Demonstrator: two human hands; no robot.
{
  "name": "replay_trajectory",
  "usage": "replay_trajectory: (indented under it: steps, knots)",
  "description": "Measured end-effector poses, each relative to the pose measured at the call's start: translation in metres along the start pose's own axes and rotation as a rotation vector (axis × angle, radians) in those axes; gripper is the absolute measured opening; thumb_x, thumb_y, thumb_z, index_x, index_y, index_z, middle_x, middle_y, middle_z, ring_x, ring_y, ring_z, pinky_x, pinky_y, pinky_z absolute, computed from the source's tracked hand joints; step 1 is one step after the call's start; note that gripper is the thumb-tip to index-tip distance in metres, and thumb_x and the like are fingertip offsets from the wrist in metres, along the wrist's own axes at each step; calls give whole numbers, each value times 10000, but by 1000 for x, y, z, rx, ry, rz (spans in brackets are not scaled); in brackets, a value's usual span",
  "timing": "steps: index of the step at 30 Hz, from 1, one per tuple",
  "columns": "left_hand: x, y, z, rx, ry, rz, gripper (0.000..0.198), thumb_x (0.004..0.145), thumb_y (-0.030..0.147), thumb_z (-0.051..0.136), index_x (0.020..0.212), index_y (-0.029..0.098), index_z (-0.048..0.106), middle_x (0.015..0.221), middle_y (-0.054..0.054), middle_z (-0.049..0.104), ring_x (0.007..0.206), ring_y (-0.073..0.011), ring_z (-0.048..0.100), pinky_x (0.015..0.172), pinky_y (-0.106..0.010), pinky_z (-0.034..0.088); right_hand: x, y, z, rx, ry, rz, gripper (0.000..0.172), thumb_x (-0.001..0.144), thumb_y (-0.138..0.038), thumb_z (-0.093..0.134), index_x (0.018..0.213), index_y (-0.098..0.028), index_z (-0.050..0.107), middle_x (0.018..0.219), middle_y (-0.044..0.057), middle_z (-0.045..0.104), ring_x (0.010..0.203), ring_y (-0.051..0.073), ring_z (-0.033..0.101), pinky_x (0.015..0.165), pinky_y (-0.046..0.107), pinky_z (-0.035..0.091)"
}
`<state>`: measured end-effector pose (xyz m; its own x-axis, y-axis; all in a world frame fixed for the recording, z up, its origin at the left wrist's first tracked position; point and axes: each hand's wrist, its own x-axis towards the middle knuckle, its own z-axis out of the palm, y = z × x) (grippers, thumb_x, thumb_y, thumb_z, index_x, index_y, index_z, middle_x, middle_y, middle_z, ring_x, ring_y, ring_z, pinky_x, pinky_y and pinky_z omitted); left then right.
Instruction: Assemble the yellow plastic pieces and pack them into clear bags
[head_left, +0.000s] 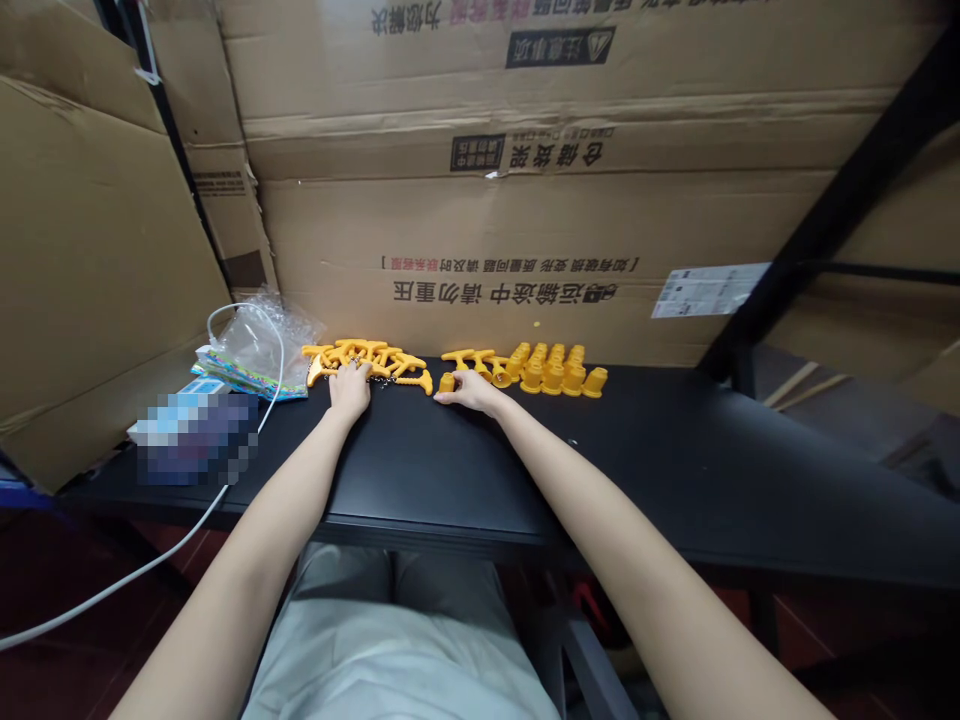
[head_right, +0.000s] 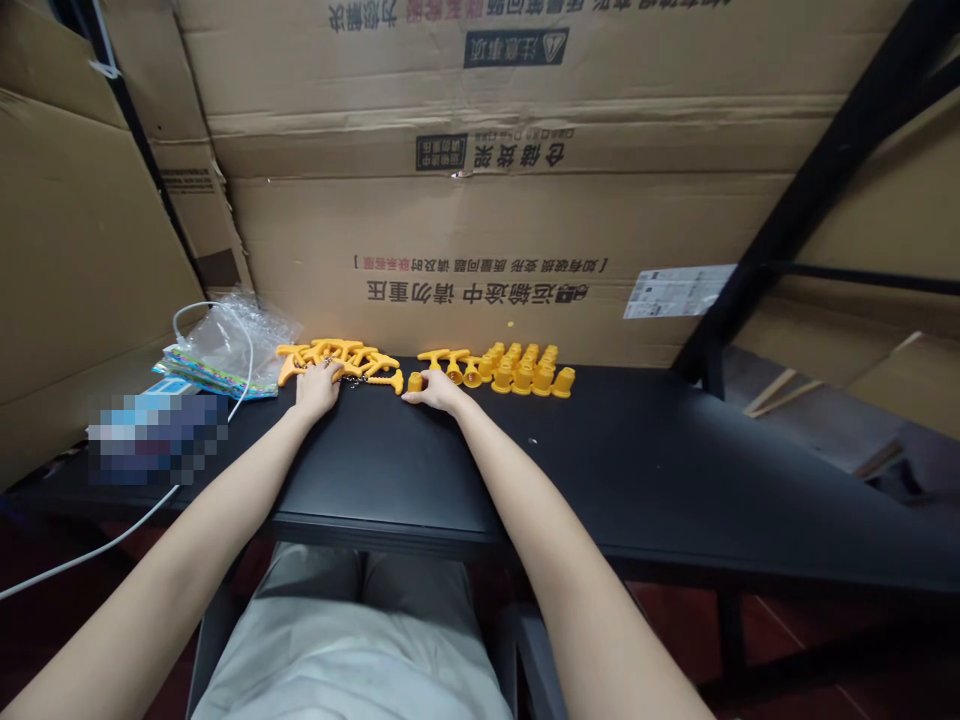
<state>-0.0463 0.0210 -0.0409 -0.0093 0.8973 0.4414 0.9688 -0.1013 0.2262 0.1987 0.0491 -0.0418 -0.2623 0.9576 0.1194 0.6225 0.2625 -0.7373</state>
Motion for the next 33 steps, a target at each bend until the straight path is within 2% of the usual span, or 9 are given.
replay_trajectory:
  steps: [3, 5, 8, 12, 15, 18, 20, 25, 33]
  knots:
    - [1, 0, -1, -7, 1, -39, 374, 809, 111, 462, 1132, 232, 606, 1217, -116, 598, 1136, -309, 511, 937, -495, 409, -3, -3, 1, -26, 37, 12, 272, 632, -328, 729, 670, -175, 507, 616, -56, 480, 583, 104, 453, 592, 248, 372]
    - [3, 1, -1, -115, 40, -91, 410, 792, 99, 491, 1174, 212, 586, 1170, -117, 620, 1115, -290, 533, 945, -454, 411, -5, -4, 3, -75, 63, 8, 264, 653, -330, 719, 682, -171, 511, 619, -51, 474, 590, 110, 458, 595, 252, 370]
    - [10, 2, -2, -474, 167, -213, 443, 779, 110, 542, 1215, 184, 546, 1027, -90, 656, 988, -223, 599, 898, -355, 448, -7, -3, 5, -195, 86, -45, 245, 699, -337, 698, 712, -162, 527, 660, -26, 498, 627, 129, 491, 613, 262, 379]
    - [16, 10, -9, -1052, 305, -456, 420, 760, 100, 584, 1177, 118, 530, 808, -41, 651, 750, -122, 615, 728, -227, 471, -9, -4, 4, -409, 144, -186, 185, 765, -311, 664, 764, -156, 564, 792, 35, 560, 757, 169, 549, 691, 285, 408]
    - [15, 18, -15, -1297, 272, -568, 329, 715, 109, 646, 1038, 120, 581, 740, -15, 649, 607, -73, 564, 551, -165, 407, -13, -11, 4, -544, 181, -275, 121, 784, -204, 638, 887, -160, 590, 945, 83, 596, 899, 202, 562, 785, 306, 411]
    - [11, 24, -20, -1437, 176, -628, 148, 732, 140, 649, 866, 116, 592, 716, -19, 651, 484, -36, 486, 407, -143, 263, -19, -22, 5, -626, 193, -314, 234, 780, -124, 600, 1011, -153, 572, 1037, 111, 607, 980, 230, 552, 826, 322, 397]
    - [9, 27, -21, -1517, 121, -655, 121, 724, 109, 650, 815, 115, 570, 693, -16, 646, 437, -22, 456, 378, -146, 217, -24, -31, 6, -663, 181, -323, 259, 784, -111, 575, 1041, -143, 562, 1047, 120, 614, 986, 243, 552, 826, 337, 389]
    - [9, 28, -20, -1629, 97, -694, 279, 652, 38, 691, 868, 130, 541, 676, -1, 646, 490, -52, 568, 413, -145, 297, -34, -45, 10, -706, 144, -387, 260, 850, -158, 510, 1104, -156, 567, 1127, 125, 616, 1028, 261, 557, 890, 412, 354]
    - [11, 24, -13, -1653, 41, -653, 306, 680, 250, 750, 927, 143, 606, 702, -39, 682, 601, -122, 659, 493, -172, 404, -36, -48, 12, -678, 132, -390, 280, 857, -188, 533, 1130, -177, 594, 1157, 116, 638, 1069, 259, 578, 988, 488, 298]
